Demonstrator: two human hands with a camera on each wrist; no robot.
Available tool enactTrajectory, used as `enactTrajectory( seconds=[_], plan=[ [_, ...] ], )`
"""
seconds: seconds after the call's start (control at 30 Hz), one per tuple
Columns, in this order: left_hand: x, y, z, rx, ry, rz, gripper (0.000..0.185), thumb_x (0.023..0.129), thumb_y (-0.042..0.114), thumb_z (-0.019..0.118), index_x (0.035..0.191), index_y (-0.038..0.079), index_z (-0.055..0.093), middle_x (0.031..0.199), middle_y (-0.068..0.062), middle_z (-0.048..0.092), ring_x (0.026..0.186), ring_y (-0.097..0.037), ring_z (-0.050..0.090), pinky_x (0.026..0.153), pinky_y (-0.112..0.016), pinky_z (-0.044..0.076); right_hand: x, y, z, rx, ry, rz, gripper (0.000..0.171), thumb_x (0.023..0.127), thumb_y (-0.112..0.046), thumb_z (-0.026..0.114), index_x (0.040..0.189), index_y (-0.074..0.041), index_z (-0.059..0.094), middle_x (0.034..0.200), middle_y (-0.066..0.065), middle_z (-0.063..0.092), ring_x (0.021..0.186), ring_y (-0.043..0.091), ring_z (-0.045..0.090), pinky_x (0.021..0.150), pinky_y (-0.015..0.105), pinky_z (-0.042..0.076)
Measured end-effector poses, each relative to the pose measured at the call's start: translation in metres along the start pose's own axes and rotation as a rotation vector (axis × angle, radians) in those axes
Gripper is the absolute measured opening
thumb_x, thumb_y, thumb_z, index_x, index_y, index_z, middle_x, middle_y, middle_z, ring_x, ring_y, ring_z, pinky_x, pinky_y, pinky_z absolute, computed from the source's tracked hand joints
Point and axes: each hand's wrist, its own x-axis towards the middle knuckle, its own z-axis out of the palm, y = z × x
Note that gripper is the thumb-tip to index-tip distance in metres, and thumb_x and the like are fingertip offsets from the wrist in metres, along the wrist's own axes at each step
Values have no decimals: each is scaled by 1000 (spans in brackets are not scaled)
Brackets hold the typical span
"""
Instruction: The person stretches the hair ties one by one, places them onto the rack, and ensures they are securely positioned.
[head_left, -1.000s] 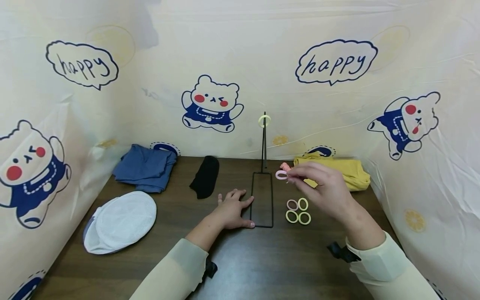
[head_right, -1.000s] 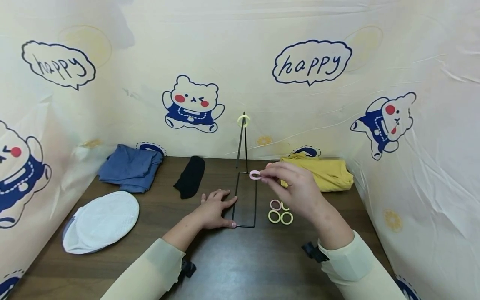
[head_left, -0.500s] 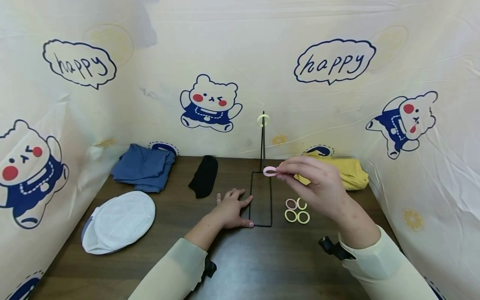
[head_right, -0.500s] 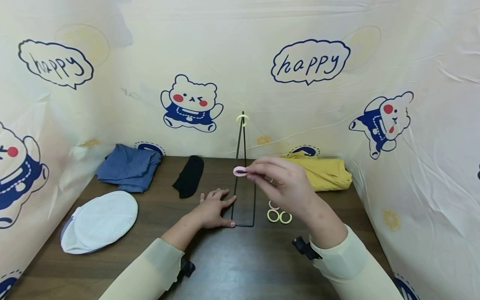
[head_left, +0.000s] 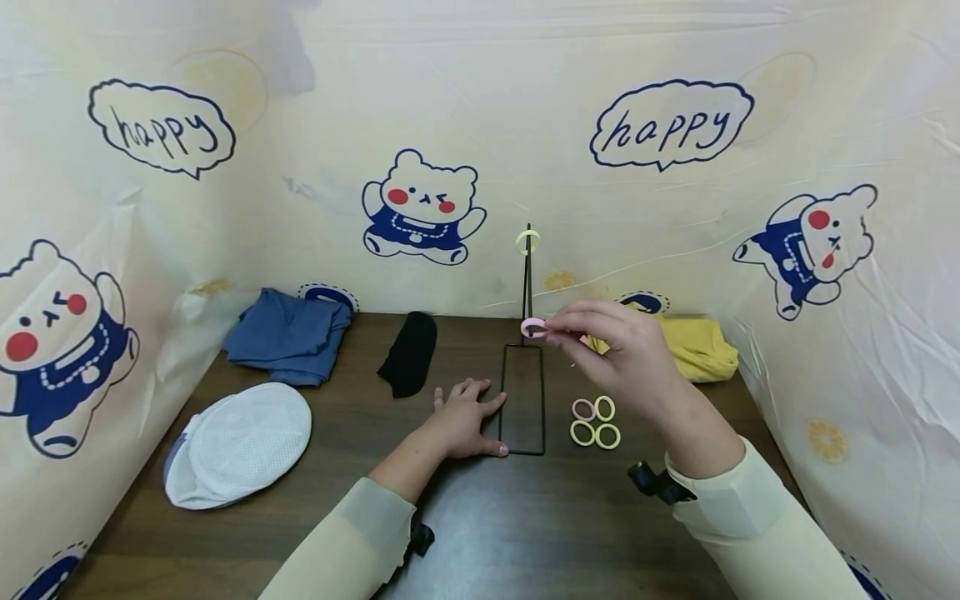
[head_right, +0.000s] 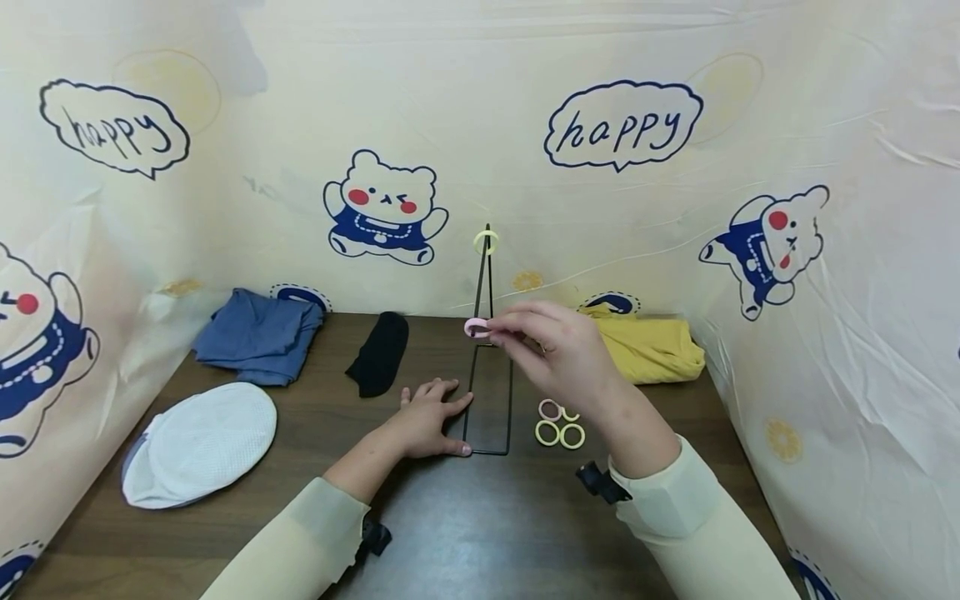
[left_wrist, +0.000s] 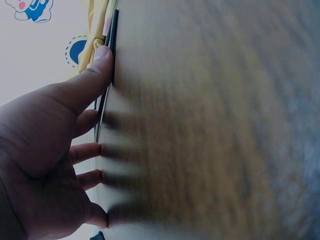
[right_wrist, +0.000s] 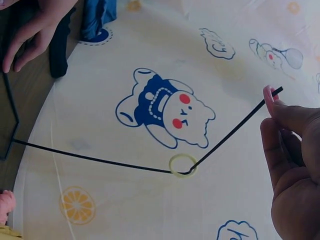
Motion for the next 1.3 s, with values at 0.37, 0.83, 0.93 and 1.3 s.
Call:
enactTrajectory(
  seconds=[0.37,0.83,0.93,1.3],
  plan=[
    [0,1,-1,-9,-4,-2,97,82,67,78,162,33,36,171,-6,22,158,-39,10,115,-78,7,1,22,5,9,24,43,20,84,2,84,102,-8,82,101,2,77,91,18,73,84,19,52],
    [0,4,-2,3,-8,0,96,82,67,77,162,33,36,171,-5,21,158,-38,11,115,-77,7,10,54,24,-26,47,142,17,90,2,79,105,-6,81,107,5,75,95,19,73,81,31,59],
    [-1,4,-2,6,-6,0,96,82,67,77,163,33,36,171,-5,22,157,-38,12,115,-77,8,14,59,30,-6,67,189,15,92,1,77,106,-4,80,107,5,75,95,19,74,83,32,60],
    [-2,2,-2,-11,1,2,96,82,65,78,162,31,37,171,-7,23,157,-39,12,114,-78,8,33,81,52,89,140,486,20,95,-7,76,115,-3,76,111,7,70,98,17,71,88,32,59]
  ],
)
